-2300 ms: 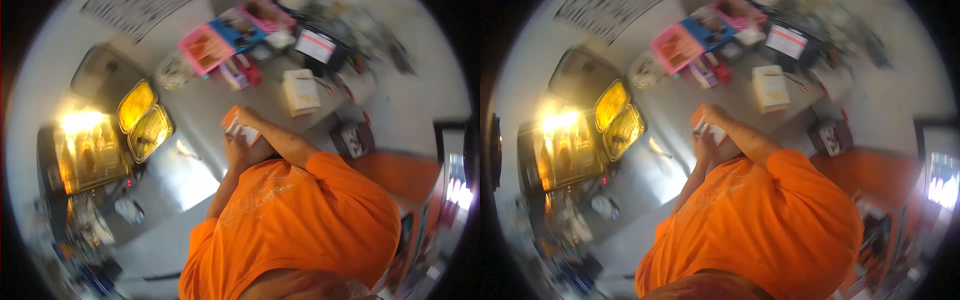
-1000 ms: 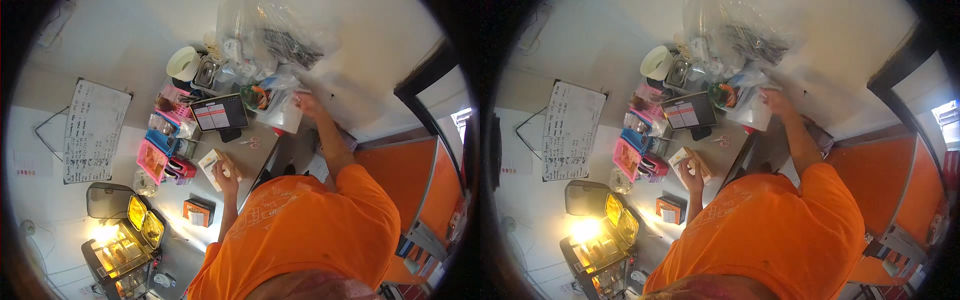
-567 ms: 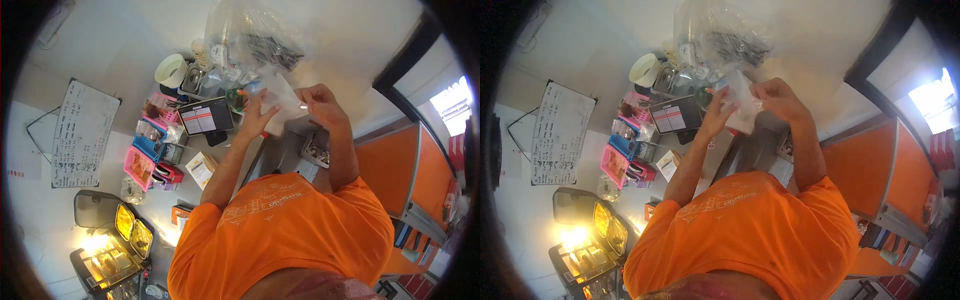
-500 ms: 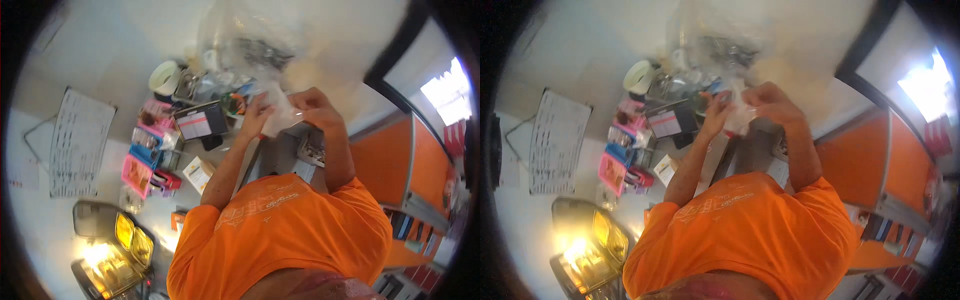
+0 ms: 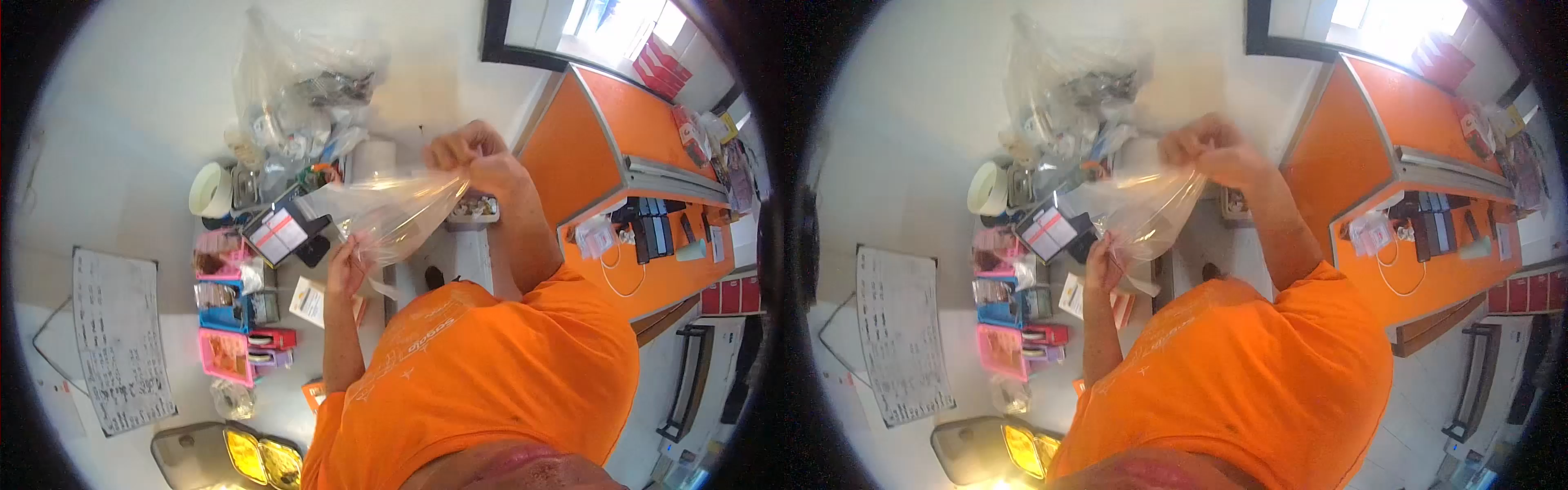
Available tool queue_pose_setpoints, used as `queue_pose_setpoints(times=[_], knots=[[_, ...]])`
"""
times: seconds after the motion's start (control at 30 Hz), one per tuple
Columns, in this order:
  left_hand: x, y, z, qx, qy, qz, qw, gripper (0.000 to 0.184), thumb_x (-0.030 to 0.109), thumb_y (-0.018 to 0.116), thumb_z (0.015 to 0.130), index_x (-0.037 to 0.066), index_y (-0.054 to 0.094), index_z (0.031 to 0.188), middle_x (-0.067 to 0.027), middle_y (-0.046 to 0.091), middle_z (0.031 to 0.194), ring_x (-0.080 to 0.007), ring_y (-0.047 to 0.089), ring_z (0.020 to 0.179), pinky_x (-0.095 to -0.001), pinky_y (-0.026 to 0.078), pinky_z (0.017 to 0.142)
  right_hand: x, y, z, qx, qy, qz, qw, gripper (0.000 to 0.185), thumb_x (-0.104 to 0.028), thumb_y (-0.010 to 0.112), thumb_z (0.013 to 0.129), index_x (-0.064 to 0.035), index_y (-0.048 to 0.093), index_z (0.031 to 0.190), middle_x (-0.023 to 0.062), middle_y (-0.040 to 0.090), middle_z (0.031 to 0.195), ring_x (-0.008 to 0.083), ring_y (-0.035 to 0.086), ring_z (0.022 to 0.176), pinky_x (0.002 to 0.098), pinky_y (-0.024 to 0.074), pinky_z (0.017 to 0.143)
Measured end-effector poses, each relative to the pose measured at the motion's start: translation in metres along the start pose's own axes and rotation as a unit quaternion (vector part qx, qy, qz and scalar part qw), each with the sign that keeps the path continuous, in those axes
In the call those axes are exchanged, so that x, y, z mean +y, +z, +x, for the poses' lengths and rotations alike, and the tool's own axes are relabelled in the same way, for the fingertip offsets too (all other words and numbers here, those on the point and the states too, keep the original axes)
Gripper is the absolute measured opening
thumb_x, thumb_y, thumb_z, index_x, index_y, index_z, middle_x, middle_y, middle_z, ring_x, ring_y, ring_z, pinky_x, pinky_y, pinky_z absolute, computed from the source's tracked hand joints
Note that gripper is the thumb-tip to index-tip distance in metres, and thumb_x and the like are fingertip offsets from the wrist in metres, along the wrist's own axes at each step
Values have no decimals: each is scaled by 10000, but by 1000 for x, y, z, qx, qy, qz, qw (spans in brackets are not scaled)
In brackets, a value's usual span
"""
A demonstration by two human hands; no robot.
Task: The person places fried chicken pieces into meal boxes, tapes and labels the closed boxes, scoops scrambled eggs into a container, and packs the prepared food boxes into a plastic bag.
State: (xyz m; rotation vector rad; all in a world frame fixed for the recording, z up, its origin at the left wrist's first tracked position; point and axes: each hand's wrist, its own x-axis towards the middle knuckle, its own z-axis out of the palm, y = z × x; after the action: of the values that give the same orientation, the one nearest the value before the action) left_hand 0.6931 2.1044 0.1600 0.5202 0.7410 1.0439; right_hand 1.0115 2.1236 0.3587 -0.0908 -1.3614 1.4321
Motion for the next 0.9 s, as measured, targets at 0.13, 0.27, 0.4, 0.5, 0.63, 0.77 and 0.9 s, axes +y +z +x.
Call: queue_pose_setpoints(times=[0.13, 0.27, 0.4, 0.5, 0.63, 0.77, 0.9], knots=[[-5, -45, -47, 4, 118, 11, 993, 54, 98, 672, 927, 47, 665, 911, -54, 685, 884, -168, 670, 814, -325, 555, 736, 13, 18, -26, 155, 35, -210, 965, 224, 5, 645, 759, -65, 439, 706, 38, 545, 803, 165, 551, 824, 292, 440, 743], [-3, -64, -96, 86, 160, 17, 983, 40, 54, 680, 901, 17, 674, 913, -70, 700, 901, -145, 663, 787, -316, 560, 704, 64, 8, -54, 262, 78, -385, 882, 89, 2, 636, 842, -25, 566, 889, 64, 625, 887, 185, 618, 908, 304, 498, 821], [1, -60, -153, 123, 210, 204, 948, 78, 48, 664, 907, -23, 679, 936, -90, 712, 910, -130, 661, 798, -290, 547, 696, 130, 66, -73, 244, 82, -585, 769, 205, -202, 679, 914, -45, 644, 1041, 93, 662, 956, 241, 659, 957, 343, 511, 860], [-29, -71, -192, 178, 182, 227, 940, 118, 35, 677, 894, -39, 701, 982, -76, 714, 869, -118, 646, 785, -267, 520, 688, 186, 145, -92, 38, 292, -496, 817, 373, -337, 719, 879, -40, 690, 1104, 128, 706, 1001, 260, 674, 941, 349, 509, 869], [-57, -64, -232, 258, 216, 208, 919, 218, 18, 746, 796, -40, 713, 1002, -63, 720, 889, -111, 636, 754, -279, 521, 667, 273, 209, -128, -84, 424, -295, 852, 436, -329, 754, 820, 4, 708, 1098, 184, 727, 1006, 279, 702, 928, 377, 527, 806], [-94, -90, -266, 351, 236, 208, 882, 259, 80, 782, 755, -43, 709, 971, -64, 714, 918, -123, 645, 796, -301, 527, 702, 284, 250, -125, -219, 356, -380, 825, 331, -261, 738, 787, 7, 721, 980, 199, 725, 881, 343, 713, 854, 423, 538, 758], [-78, -108, -330, 478, 212, 228, 822, 170, 67, 691, 795, -6, 687, 948, -51, 689, 882, -127, 638, 780, -286, 515, 707, 290, 249, -97, -332, 173, -637, 674, 154, -192, 672, 812, -39, 690, 808, 175, 704, 812, 377, 682, 761, 464, 524, 695]])
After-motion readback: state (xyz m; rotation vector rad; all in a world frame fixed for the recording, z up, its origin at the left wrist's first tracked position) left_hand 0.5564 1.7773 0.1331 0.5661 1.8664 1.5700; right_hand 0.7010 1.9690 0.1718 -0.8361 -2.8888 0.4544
